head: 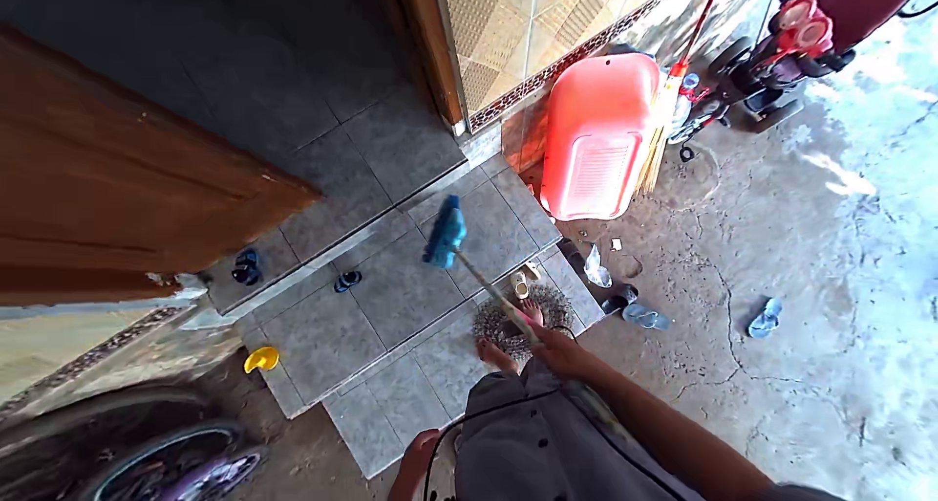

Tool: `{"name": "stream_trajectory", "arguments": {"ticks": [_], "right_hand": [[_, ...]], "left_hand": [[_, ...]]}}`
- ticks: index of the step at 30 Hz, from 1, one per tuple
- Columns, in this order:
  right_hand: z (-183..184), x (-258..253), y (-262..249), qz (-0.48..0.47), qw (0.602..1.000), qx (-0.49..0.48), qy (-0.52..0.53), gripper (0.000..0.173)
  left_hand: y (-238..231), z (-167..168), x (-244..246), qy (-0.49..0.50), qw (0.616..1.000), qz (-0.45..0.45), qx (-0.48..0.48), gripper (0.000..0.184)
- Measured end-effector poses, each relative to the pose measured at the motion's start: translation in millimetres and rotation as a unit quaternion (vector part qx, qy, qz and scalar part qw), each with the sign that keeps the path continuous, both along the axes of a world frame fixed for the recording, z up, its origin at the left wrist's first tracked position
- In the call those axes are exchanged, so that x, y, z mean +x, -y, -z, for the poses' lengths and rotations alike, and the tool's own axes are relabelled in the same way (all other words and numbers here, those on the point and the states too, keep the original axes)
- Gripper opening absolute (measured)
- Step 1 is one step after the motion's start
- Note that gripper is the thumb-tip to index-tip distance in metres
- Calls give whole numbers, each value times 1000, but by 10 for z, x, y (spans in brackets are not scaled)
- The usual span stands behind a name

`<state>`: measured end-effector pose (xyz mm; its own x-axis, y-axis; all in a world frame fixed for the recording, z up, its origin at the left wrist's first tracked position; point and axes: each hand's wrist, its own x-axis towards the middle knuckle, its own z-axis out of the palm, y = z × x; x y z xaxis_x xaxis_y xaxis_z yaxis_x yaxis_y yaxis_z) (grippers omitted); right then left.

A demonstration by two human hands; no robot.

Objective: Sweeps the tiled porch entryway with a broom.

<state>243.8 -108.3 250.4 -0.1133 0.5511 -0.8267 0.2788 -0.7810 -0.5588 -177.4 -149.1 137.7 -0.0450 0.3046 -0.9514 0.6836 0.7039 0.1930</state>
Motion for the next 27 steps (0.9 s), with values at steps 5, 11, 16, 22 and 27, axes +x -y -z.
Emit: {"name": "stream_trajectory", "arguments": {"ticks": [5,11,16,22,27], "right_hand": [[322,91,178,74,994,-72,19,49],[-36,1011,915,232,933,-162,221,49],[-325,1286,1264,310,895,-168,272,46],[-84,1206,1251,393,881,-190,183,41],[142,1189,1245,331,908,-201,162,47]], "left_hand": [[-222,-211,-302,-2,998,-51,44,38],[-378,50,-507,7,981,-169,93,38],[-291,148,-391,20,987,-145,70,37],[106,69,-194,29,987,-152,48,37],[416,-24,-167,-9,991,-132,21,35]]}}
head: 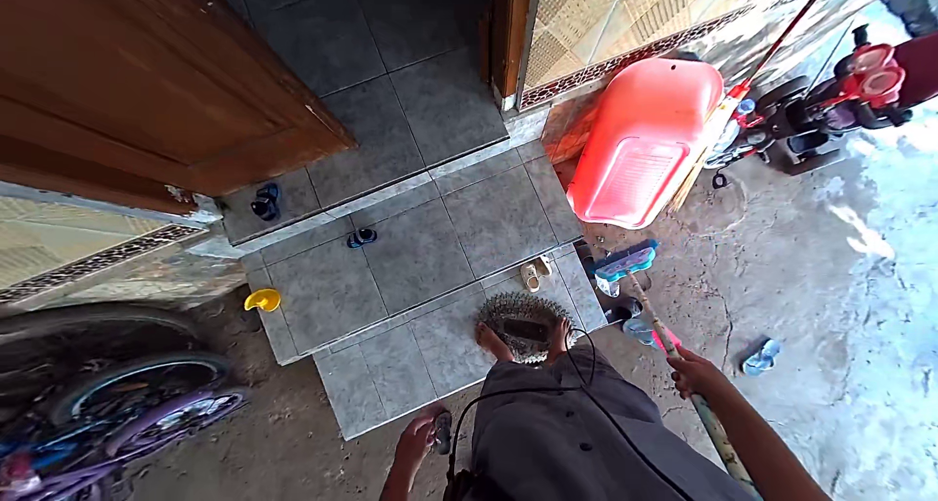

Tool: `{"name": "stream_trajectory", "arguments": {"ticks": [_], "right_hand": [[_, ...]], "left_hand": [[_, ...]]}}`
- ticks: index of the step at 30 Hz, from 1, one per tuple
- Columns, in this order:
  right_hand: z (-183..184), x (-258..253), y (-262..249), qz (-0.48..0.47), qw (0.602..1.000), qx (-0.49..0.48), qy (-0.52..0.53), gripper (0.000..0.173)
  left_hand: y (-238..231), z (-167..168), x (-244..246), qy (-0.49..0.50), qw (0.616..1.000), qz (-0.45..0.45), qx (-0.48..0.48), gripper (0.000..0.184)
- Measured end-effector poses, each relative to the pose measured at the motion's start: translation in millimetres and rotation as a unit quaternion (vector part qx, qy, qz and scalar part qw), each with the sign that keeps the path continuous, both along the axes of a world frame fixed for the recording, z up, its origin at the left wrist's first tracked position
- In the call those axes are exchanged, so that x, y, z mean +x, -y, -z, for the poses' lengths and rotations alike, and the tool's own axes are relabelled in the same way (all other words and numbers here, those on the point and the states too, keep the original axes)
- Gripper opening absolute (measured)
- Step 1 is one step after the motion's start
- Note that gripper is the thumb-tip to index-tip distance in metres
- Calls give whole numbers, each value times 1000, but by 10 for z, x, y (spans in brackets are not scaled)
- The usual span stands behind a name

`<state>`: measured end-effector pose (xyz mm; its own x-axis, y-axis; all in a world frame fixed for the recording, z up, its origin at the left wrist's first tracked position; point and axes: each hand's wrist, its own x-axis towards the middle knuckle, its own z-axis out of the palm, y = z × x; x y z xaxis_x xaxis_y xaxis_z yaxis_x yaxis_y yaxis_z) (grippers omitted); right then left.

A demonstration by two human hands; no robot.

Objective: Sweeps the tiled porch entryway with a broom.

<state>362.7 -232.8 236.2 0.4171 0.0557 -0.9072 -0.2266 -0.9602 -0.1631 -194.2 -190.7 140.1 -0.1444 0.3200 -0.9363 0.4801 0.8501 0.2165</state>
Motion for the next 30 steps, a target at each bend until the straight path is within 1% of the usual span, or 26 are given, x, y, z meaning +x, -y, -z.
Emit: {"name": "stream_trajectory", "arguments": {"ticks": [4,6,9,11,14,17,20,23,25,28,30], "right_hand": [[194,265,237,-7,999,5,-33,53],[290,509,411,-2,999,7,-48,51],[500,967,605,11,998,19,-61,48],[571,1142,724,26,997,27,-68,46],[550,1353,801,14,998,22,-62,45],[544,1528,806,-24,998,16,-63,48],[554,1615,703,-71,995,14,-67,50],[583,1664,596,-103,992,23,-65,50],[617,1700,526,-108,992,34,-62,52],[659,1737,452,-103,991,46,-74,52],[650,1747,419,-100,991,52,-79,50]], "left_hand": [[9,-35,33,-49,999,-2,4,36],[-28,-101,231,-72,997,8,18,37],[-212,-277,874,-65,997,24,39,38],[-285,-396,1322,-51,998,20,43,38],[-236,-352,1820,-26,999,11,37,37],[14,-278,2172,-12,1000,-11,23,37],[326,-197,2337,2,1000,6,-12,36],[564,-99,2363,1,999,24,-48,37],[598,-147,2395,3,999,11,-50,38],[506,-320,2414,-10,1000,-10,-16,38],[414,-312,2374,-33,999,-11,7,38]]}}
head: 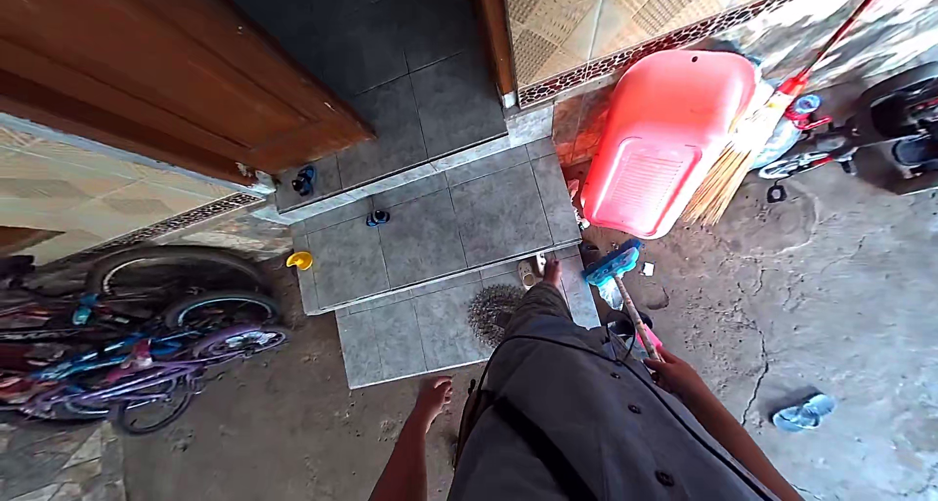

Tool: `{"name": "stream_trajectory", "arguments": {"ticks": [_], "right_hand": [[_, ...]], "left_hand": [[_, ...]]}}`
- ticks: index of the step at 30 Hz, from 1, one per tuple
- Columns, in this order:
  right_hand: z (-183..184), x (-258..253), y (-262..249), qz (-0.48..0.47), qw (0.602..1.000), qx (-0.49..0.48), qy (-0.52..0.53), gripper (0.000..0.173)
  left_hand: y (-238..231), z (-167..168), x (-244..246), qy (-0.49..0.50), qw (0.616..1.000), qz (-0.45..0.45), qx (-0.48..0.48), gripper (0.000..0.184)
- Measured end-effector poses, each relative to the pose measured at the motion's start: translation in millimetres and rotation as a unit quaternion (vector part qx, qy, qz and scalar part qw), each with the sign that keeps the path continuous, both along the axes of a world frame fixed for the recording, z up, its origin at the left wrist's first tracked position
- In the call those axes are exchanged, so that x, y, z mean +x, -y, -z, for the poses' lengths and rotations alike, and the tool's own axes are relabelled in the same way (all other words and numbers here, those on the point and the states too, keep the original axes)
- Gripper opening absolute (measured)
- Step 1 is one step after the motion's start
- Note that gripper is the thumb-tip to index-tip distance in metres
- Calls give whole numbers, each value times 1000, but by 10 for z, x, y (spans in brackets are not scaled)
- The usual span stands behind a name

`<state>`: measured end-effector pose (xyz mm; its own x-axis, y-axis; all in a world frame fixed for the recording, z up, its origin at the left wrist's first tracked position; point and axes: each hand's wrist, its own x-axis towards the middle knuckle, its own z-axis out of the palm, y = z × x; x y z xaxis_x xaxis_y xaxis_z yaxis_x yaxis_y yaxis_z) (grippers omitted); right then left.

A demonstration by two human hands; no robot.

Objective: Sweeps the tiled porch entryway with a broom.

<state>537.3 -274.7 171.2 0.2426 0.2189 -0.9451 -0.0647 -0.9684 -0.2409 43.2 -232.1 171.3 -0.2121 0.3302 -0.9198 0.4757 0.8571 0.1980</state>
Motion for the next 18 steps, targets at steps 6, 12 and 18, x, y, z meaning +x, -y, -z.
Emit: {"name": "stream_trajectory", "arguments": {"ticks": [6,12,18], "right_hand": [[20,121,-14,-27,999,-15,-25,55],[-197,119,-221,-98,992,-66,-43,56],[-311,-249,-506,-162,978,-81,-98,52]], "left_hand": [[-251,16,90,3,996,-60,60,37],[307,-109,188,23,993,-108,48,38],[1606,-294,-151,-5,984,-176,-24,35]]}}
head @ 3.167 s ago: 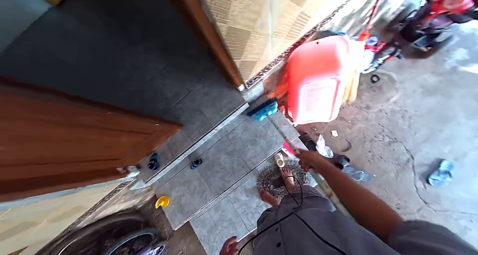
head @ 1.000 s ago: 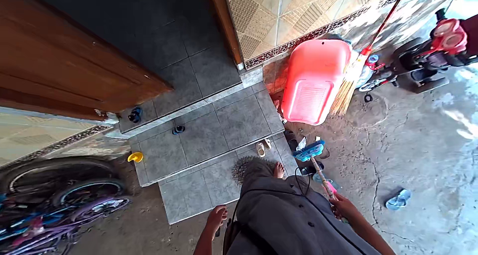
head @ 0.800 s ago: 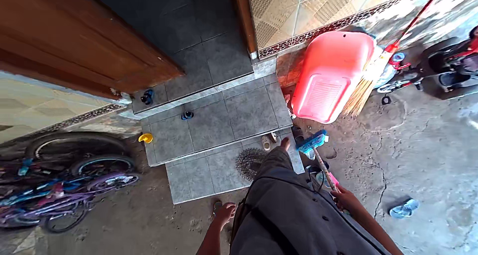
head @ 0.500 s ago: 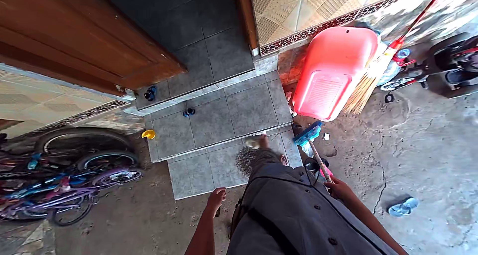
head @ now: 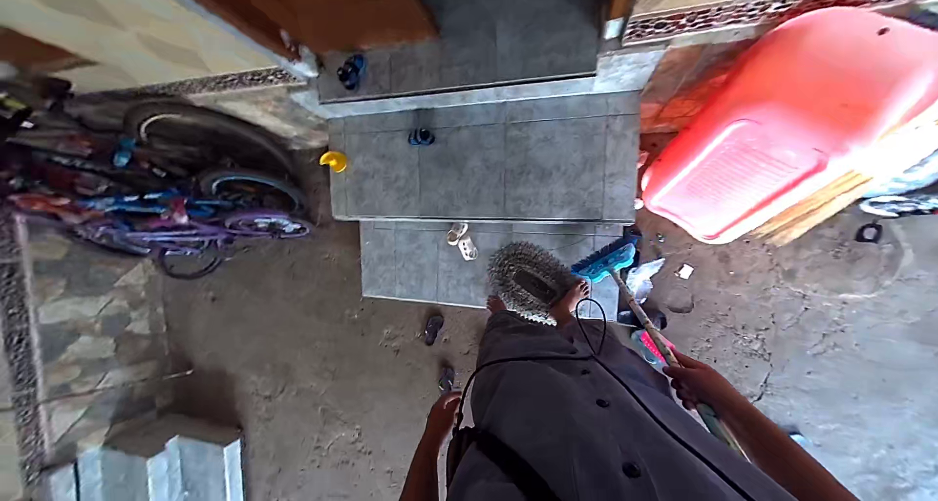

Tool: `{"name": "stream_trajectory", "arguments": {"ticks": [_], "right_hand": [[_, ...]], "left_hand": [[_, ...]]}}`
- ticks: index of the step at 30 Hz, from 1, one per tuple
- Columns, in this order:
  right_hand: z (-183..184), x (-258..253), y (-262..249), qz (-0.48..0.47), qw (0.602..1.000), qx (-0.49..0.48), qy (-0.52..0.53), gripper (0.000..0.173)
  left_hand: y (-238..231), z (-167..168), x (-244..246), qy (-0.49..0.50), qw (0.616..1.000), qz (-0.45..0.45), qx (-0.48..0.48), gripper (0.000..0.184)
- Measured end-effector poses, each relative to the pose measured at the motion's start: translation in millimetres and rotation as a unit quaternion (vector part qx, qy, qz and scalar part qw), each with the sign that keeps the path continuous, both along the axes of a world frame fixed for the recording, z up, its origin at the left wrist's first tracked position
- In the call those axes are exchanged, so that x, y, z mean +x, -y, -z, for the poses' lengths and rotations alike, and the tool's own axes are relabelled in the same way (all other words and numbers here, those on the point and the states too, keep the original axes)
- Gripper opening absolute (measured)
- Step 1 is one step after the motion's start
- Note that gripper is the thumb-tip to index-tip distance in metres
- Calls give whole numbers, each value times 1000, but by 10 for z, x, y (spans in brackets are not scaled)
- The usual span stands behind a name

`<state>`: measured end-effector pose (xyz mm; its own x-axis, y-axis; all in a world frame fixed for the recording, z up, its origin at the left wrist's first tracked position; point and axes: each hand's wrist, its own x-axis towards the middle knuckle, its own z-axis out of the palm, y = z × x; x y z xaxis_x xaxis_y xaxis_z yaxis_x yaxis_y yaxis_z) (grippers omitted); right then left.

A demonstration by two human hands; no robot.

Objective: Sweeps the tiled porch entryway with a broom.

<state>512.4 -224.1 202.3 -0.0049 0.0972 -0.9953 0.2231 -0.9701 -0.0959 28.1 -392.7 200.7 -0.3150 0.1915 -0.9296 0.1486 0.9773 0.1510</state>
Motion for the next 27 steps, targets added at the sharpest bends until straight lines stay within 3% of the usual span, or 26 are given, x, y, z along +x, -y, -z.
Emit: {"name": "stream_trajectory", "arguments": {"ticks": [6,9,13,17,21,24,27], "right_hand": [[-54,-824,-235,-49,998,11,-37,42],[163,-1373,-439,-125,990,8,-69,41],[791,-2337,-769,-228,966,-8,-119,43],[1150,-3553,-1052,-278,947,12,-160,47],[1104,-4550,-1122,-297,939,5,-170,53],[1156,-4780,-1055,-345,923,6,-168,60],[1282,-4581,-1089,-359,923,24,-134,58]], "left_hand": [[701,-47,-229,-28,982,-183,-33,37],[818,84,-325,21,983,-182,3,37],[820,133,-709,81,986,-147,-14,34],[905,-29,-1284,-4,965,-260,-20,42],[1061,-146,-1711,-93,946,-307,-42,44],[1091,-61,-1882,-53,958,-256,-118,44],[855,148,-1971,-16,970,-208,-122,44]]}}
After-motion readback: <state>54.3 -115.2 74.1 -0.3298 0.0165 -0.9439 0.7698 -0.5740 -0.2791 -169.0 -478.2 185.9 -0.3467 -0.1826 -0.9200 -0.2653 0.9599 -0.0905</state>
